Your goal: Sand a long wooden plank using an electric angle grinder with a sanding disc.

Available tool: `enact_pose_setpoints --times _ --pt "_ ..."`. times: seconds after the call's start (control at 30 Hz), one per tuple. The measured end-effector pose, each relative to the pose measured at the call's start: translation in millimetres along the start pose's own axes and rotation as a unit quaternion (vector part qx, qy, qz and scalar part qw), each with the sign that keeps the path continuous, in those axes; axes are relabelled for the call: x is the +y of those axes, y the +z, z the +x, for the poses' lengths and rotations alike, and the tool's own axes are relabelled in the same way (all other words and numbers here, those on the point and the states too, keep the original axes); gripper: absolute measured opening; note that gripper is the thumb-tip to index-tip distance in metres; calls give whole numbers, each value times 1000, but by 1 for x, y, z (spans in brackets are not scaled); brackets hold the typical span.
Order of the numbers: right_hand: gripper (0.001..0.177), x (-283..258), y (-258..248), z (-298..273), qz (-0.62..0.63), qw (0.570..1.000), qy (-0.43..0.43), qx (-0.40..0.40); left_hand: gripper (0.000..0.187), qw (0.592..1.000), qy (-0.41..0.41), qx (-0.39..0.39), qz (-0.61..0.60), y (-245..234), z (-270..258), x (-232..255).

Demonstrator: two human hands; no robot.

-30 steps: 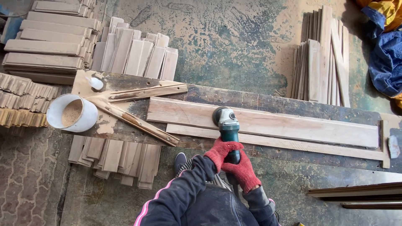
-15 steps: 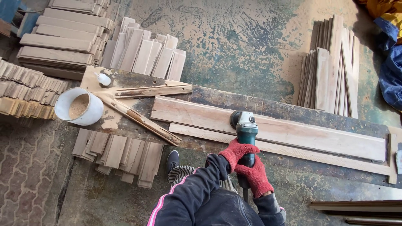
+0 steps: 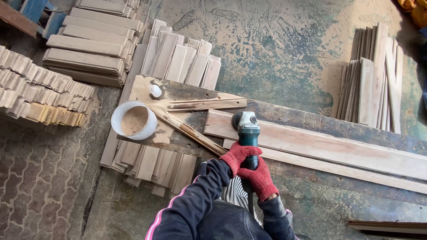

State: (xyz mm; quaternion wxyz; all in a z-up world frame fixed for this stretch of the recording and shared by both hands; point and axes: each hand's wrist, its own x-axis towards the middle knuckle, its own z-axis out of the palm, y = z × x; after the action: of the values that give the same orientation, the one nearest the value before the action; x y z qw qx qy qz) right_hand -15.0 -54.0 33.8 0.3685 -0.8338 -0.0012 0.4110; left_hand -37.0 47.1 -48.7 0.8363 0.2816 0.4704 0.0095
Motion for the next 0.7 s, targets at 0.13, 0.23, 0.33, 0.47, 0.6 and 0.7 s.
enact_pose_setpoints --times 0.13,0.23,0.33,0.47,0.6,0.7 --pt "65 -17 26 -8 15 1000 -12 -8 66 999 10 -31 -36 -39 24 -10" --pt "66 -20 26 -16 39 999 -17 -1 66 996 -18 -73 -43 -47 42 -45" --pt "60 -5 16 -8 26 1000 -4 12 67 991 -40 -94 -82 -32 50 -69" --pt "52 -2 -7 -18 61 997 0 38 67 988 -50 -118 -88 -5 32 -61" --pt "51 10 -12 -10 103 994 -6 41 62 985 -26 -130 -111 1 30 -68" --pt "52 2 -9 -16 58 998 -17 17 67 986 -36 -128 -104 -3 16 -60"
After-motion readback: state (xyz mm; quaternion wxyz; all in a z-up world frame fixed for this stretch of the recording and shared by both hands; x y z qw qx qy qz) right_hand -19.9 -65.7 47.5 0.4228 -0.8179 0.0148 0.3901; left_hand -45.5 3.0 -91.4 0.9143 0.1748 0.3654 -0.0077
